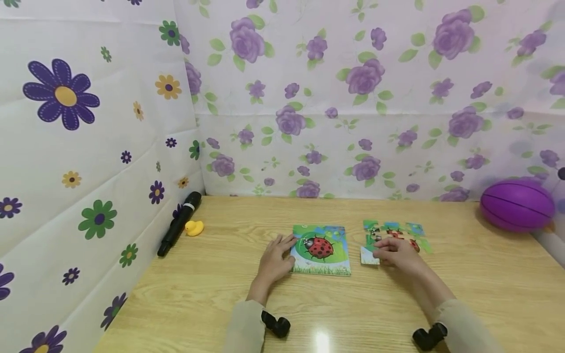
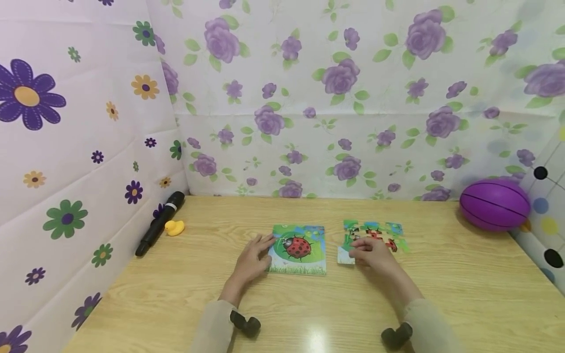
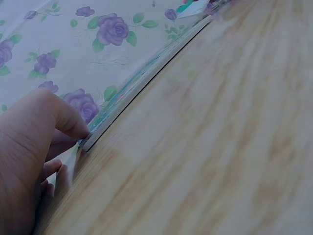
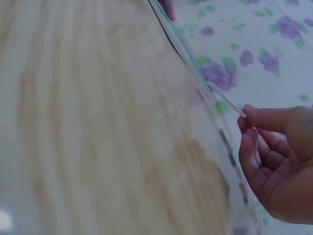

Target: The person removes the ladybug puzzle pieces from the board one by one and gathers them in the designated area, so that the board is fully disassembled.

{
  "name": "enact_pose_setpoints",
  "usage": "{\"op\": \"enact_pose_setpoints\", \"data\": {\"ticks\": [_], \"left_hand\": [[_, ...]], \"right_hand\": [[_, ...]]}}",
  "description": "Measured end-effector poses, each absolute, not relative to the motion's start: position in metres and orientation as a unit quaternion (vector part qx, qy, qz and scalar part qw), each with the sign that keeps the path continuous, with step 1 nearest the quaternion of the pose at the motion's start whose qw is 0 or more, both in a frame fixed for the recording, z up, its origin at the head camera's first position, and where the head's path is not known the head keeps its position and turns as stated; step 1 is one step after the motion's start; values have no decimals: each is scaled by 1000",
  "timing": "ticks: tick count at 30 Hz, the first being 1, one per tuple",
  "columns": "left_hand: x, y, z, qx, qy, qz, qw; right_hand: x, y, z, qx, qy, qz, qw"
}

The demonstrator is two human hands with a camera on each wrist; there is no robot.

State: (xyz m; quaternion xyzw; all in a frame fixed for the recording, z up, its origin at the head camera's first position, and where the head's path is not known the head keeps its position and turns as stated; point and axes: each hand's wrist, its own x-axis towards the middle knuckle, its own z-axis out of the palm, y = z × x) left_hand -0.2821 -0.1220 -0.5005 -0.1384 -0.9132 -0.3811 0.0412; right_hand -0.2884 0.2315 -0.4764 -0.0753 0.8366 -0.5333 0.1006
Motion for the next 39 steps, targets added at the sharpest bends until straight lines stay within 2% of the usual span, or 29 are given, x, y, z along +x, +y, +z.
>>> {"op": "enact_pose_setpoints", "data": {"ticks": [15,39], "left_hand": [[-283,-124,-503,-134,-908,-395,45],[-282,-121,-501,-140,-906,-397,47]], "right_hand": [[-286,253,-490,-116,853,-500,88],[-282,244,-483,-100,904,-413,39]]}}
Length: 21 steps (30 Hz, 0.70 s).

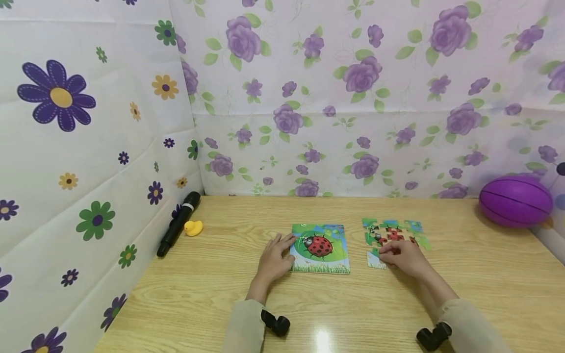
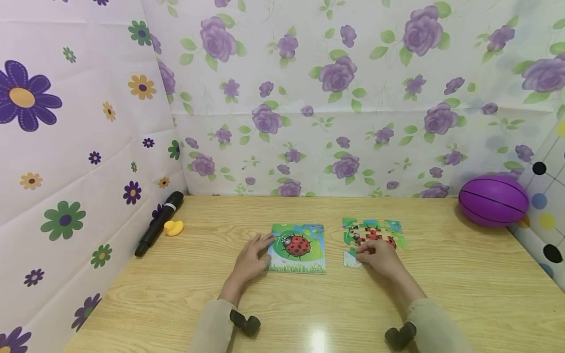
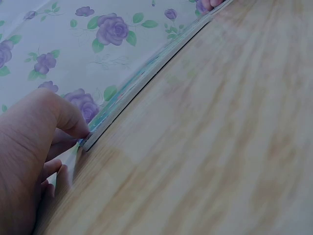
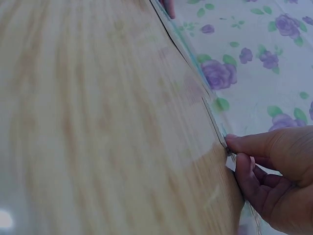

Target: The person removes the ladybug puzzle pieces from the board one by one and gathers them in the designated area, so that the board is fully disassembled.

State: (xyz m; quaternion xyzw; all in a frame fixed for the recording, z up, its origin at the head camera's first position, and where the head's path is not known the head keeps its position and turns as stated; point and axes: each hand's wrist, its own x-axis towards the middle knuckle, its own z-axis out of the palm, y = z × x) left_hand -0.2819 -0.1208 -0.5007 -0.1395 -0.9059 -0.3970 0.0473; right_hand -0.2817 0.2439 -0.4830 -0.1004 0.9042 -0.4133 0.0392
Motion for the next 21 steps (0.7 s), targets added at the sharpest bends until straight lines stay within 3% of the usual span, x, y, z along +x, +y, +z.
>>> {"op": "enact_pose_setpoints", "data": {"ticks": [21], "left_hand": [[-282,-122,-500,-138,-904,-402,42]], "right_hand": [[-285,240,-480,-82,877,-472,47]]}}
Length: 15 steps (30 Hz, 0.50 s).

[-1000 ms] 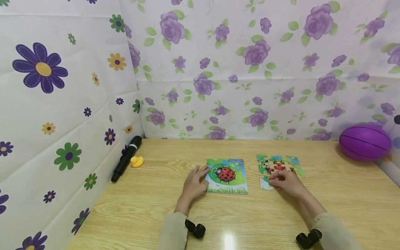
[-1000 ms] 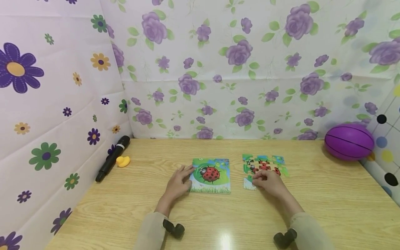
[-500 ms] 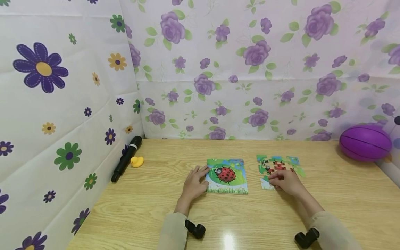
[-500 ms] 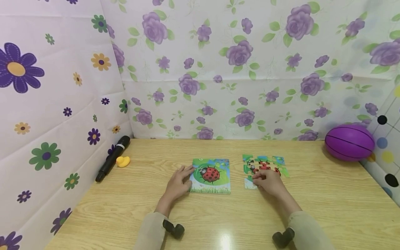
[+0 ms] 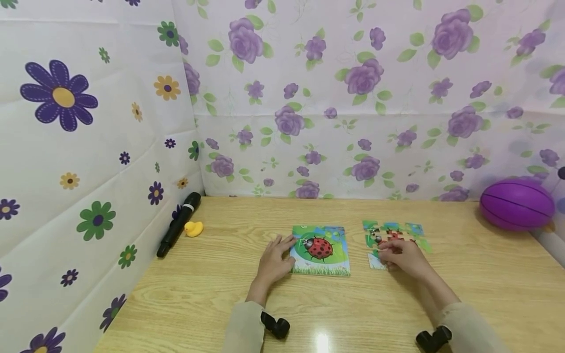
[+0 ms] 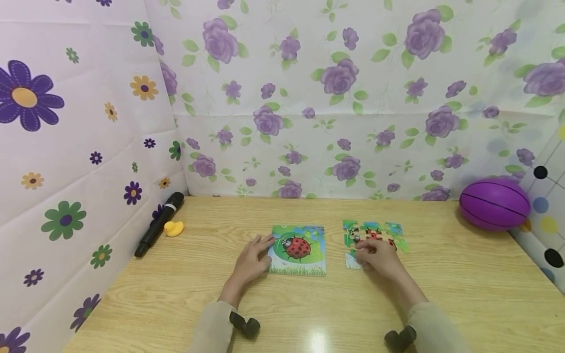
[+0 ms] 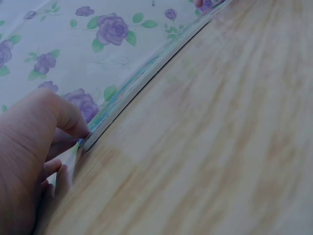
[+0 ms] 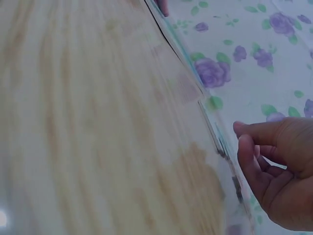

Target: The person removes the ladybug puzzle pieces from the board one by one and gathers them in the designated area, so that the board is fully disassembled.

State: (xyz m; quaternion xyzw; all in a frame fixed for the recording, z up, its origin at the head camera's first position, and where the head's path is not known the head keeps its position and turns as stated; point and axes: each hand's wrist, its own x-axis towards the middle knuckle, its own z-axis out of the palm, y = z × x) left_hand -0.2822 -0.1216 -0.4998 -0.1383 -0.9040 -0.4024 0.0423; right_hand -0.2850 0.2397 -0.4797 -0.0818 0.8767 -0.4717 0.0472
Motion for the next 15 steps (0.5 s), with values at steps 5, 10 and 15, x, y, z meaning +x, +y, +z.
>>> {"op": "enact_pose_setpoints", "data": {"ticks": [5,10,15], "left_hand": [[-282,-124,-500,-136,-904,-403,43],[-281,-123,-500,-136,-904,-404,41],[-280,-121,-501,-134,-903,-406,44]], "right_hand": [[-285,209,-472,-117,882,-455,30],[-287,172,-471,-167,875,-452,48],[-288,143,-471,-220,873,-427,87]]}}
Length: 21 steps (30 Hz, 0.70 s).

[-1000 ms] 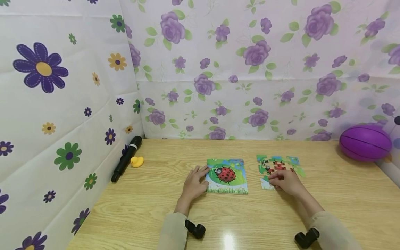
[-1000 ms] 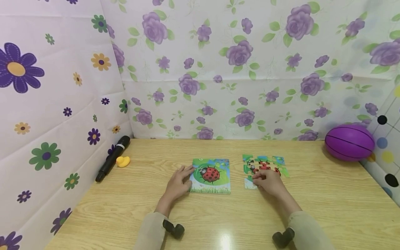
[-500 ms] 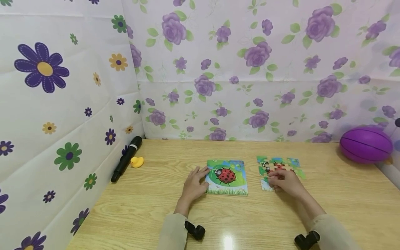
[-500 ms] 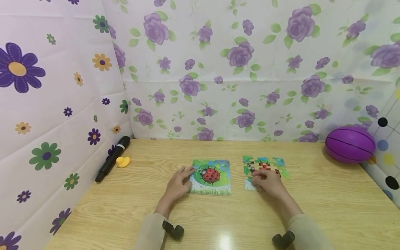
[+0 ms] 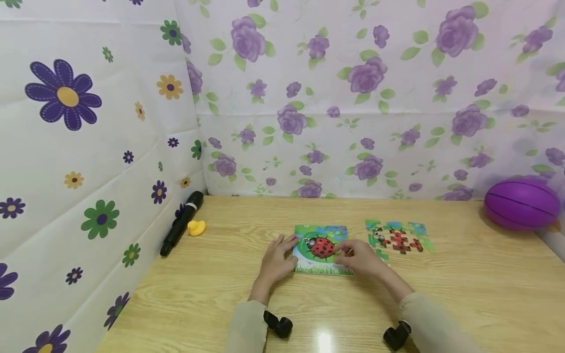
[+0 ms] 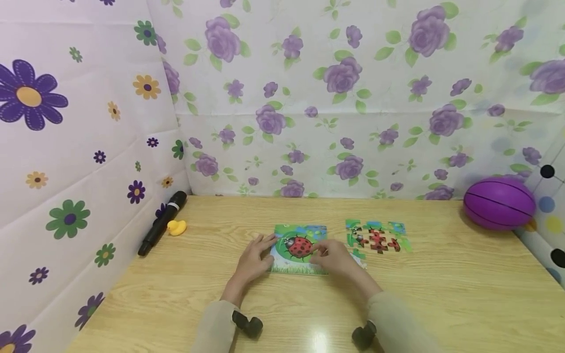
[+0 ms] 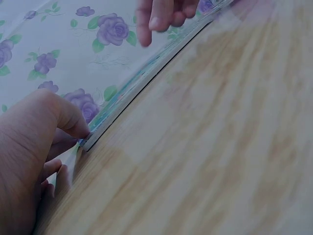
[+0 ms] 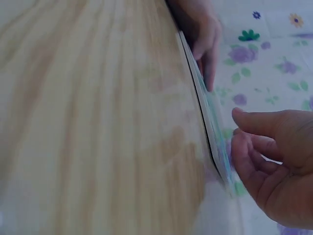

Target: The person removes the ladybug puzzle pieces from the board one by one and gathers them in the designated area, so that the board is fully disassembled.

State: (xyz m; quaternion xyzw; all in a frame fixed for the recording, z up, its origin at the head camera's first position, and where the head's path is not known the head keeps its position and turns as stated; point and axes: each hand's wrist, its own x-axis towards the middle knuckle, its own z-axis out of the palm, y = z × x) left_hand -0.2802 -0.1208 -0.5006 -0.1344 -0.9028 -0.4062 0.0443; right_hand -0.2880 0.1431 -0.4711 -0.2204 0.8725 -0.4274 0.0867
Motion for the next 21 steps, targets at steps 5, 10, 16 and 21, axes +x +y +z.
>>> {"op": "enact_pose_setpoints", "data": {"ticks": [5,10,16,21], "left_hand": [[-279,-117,-505,-137,-902,-407,35],[-278,-117,-508,-134,-903,-406,36],[-281,-120,-507,-135,-907,-395,47],[-282,-121,-502,-136,-905,-400,44]], "right_hand": [[-285,134,-473,-231,872,-408,142],[-284,131,-475,-235,873,-402,143],[-286,125,-472,-219,876,-406,142],[-289,123,-470,-202,874,-414,153]]}}
